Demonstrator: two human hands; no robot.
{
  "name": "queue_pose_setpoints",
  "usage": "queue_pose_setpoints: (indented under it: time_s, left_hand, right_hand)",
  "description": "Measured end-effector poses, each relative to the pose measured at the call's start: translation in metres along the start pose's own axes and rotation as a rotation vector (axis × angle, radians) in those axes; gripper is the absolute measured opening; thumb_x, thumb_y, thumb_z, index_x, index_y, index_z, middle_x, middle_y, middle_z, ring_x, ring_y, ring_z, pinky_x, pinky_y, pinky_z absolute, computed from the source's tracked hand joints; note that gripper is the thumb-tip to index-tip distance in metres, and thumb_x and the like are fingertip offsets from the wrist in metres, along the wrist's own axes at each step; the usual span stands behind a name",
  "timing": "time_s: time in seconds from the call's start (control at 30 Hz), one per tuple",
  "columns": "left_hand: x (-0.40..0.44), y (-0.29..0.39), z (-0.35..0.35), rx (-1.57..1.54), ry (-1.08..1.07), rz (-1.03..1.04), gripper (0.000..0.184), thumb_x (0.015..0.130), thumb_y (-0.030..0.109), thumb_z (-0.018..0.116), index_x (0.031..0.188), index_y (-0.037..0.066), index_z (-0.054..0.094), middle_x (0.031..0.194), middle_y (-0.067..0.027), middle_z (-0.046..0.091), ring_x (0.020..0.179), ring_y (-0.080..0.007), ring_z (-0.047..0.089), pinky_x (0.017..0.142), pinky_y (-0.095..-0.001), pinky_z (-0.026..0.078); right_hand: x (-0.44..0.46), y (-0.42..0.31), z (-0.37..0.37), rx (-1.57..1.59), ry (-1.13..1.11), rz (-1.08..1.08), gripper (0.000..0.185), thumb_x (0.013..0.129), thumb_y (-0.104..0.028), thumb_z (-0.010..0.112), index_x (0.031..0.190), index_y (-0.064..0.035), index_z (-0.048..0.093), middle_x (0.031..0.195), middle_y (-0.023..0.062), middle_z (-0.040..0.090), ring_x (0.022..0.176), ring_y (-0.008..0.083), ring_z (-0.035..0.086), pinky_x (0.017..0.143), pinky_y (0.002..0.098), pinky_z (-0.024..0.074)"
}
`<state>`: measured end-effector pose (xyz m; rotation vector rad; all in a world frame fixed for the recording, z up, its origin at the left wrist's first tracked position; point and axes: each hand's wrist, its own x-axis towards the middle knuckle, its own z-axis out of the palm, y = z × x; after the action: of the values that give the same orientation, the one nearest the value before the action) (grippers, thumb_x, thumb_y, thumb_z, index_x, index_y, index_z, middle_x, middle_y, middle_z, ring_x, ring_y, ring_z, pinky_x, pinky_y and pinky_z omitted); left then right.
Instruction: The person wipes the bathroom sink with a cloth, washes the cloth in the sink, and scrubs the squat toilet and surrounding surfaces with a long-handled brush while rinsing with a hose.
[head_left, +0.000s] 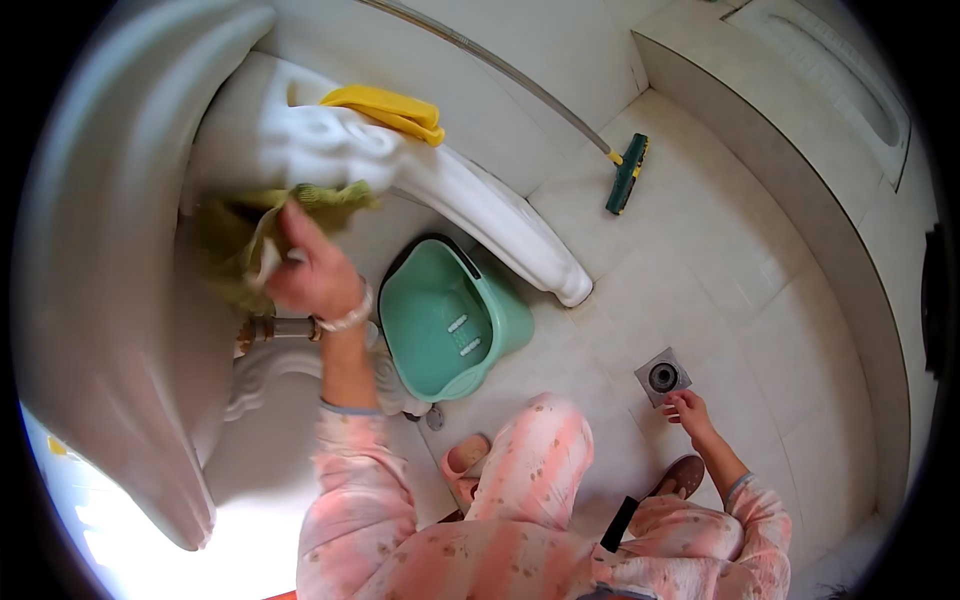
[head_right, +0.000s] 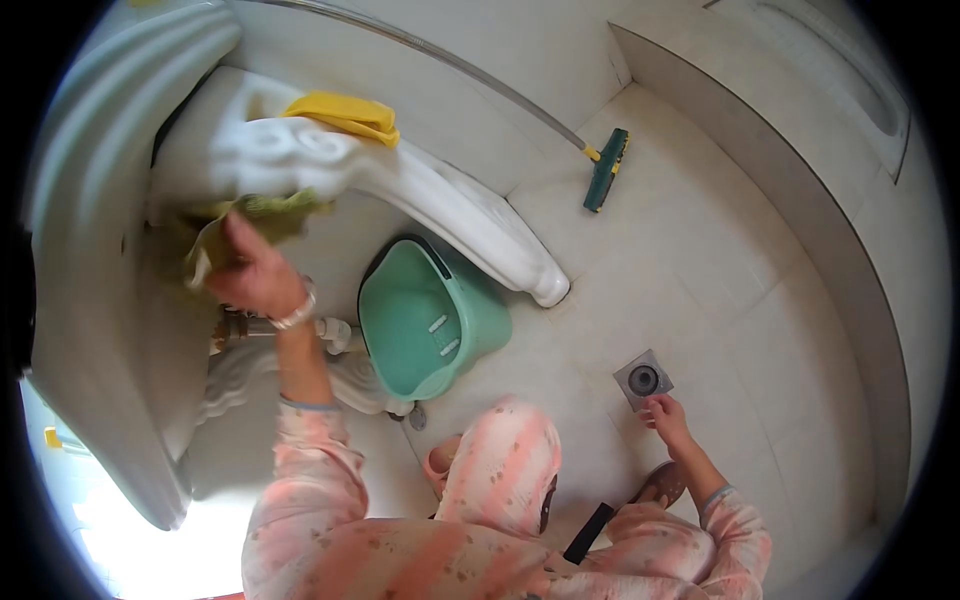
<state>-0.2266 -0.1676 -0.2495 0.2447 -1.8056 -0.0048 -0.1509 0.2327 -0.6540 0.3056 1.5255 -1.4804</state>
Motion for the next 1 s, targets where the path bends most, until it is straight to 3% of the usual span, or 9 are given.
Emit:
queue_pose_setpoints:
  time_s: [0.07, 0.17, 0.23, 0.3, 0.57, 0.63, 0.73, 0.87, 1.0]
  left_hand:
    - [0.027, -0.014, 0.013, 0.176, -0.183, 0.03, 0.045, 0.084, 0.019, 0.061, 0.119, -0.001, 0.043, 0.112, -0.0221, 0.049, 0.105, -0.03, 0.051, 0.089, -0.0427, 0.042]
    - [0.033, -0.016, 0.035, 0.444, 0.317, 0.789, 0.036, 0.077, 0.021, 0.066, 0.104, 0.0, 0.054, 0.118, -0.0154, 0.05, 0.119, -0.0279, 0.042, 0.099, -0.0567, 0.026]
    - [0.001, -0.018, 0.03, 0.688, -0.28, 0.646, 0.039, 0.072, 0.021, 0.062, 0.108, 0.007, 0.057, 0.123, -0.0051, 0.049, 0.127, -0.0189, 0.033, 0.104, -0.06, 0.005]
    - [-0.036, -0.036, 0.042, 0.665, -0.521, 0.726, 0.046, 0.069, 0.017, 0.057, 0.116, 0.014, 0.054, 0.125, 0.0024, 0.048, 0.13, -0.0141, 0.029, 0.108, -0.0481, -0.001]
    - [-0.122, -0.084, 0.095, 0.646, -1.112, 0.875, 0.062, 0.076, 0.018, 0.053, 0.134, 0.01, 0.034, 0.142, -0.0019, 0.029, 0.135, -0.018, 0.017, 0.111, -0.0374, 0.011]
    - [-0.13, -0.066, 0.097, 0.456, -1.18, 0.885, 0.061, 0.076, 0.016, 0.052, 0.134, 0.006, 0.034, 0.141, -0.0047, 0.03, 0.134, -0.0196, 0.018, 0.111, -0.0391, 0.013]
    - [-0.113, -0.064, 0.124, 0.764, -1.146, 1.064, 0.053, 0.08, 0.021, 0.048, 0.129, 0.001, 0.039, 0.135, -0.0125, 0.039, 0.129, -0.0229, 0.031, 0.11, -0.0377, 0.016]
    - [-0.063, -0.03, 0.18, 1.288, -1.451, 0.83, 0.039, 0.087, 0.027, 0.041, 0.118, 0.006, 0.051, 0.117, -0.009, 0.056, 0.11, -0.0216, 0.05, 0.096, -0.0377, 0.032]
    - [-0.17, -0.12, 0.217, 0.856, -1.504, 1.002, 0.04, 0.089, 0.038, 0.038, 0.106, 0.009, 0.061, 0.108, -0.0078, 0.061, 0.107, -0.0203, 0.054, 0.097, -0.0386, 0.032]
  right_hand:
    - [-0.001, 0.005, 0.001, -0.003, 0.0, -0.004, 0.021, 0.089, -0.019, 0.045, 0.099, -0.0031, 0.055, 0.089, 0.0053, 0.06, 0.078, 0.0149, 0.061, 0.066, 0.028, 0.0482]
    - [0.011, 0.01, 0.0, 0.027, -0.014, -0.015, 0.02, 0.09, -0.019, 0.045, 0.098, -0.0034, 0.055, 0.088, 0.0047, 0.06, 0.077, 0.0142, 0.06, 0.065, 0.0275, 0.0477]
    - [0.011, 0.017, 0.001, 0.041, -0.043, 0.004, 0.02, 0.09, -0.019, 0.045, 0.097, -0.0036, 0.055, 0.087, 0.0044, 0.06, 0.076, 0.0138, 0.06, 0.064, 0.0271, 0.0474]
    - [0.014, 0.016, 0.008, 0.032, -0.027, -0.009, 0.019, 0.09, -0.018, 0.046, 0.096, -0.0031, 0.055, 0.085, 0.004, 0.06, 0.075, 0.0133, 0.059, 0.064, 0.0264, 0.0473]
    - [0.007, 0.024, 0.0, 0.149, 0.031, -0.053, 0.02, 0.091, -0.018, 0.045, 0.098, -0.0027, 0.056, 0.087, 0.0056, 0.062, 0.078, 0.0133, 0.06, 0.064, 0.0266, 0.0479]
    - [0.006, 0.039, -0.008, 0.096, 0.076, -0.027, 0.021, 0.091, -0.018, 0.044, 0.098, -0.0025, 0.056, 0.086, 0.0055, 0.061, 0.077, 0.0131, 0.059, 0.065, 0.0264, 0.0481]
    - [0.0, 0.049, -0.01, 0.124, 0.068, -0.008, 0.021, 0.09, -0.018, 0.043, 0.098, -0.0027, 0.055, 0.088, 0.0057, 0.06, 0.075, 0.0131, 0.059, 0.065, 0.0258, 0.0482]
    - [0.003, 0.063, -0.007, 0.118, 0.042, 0.018, 0.022, 0.09, -0.019, 0.043, 0.099, -0.0026, 0.055, 0.088, 0.0058, 0.06, 0.075, 0.0129, 0.058, 0.066, 0.0261, 0.0484]
    - [0.01, 0.058, 0.005, 0.11, 0.026, 0.035, 0.022, 0.09, -0.019, 0.044, 0.099, -0.0025, 0.055, 0.089, 0.0053, 0.06, 0.077, 0.0128, 0.059, 0.067, 0.0267, 0.0487]
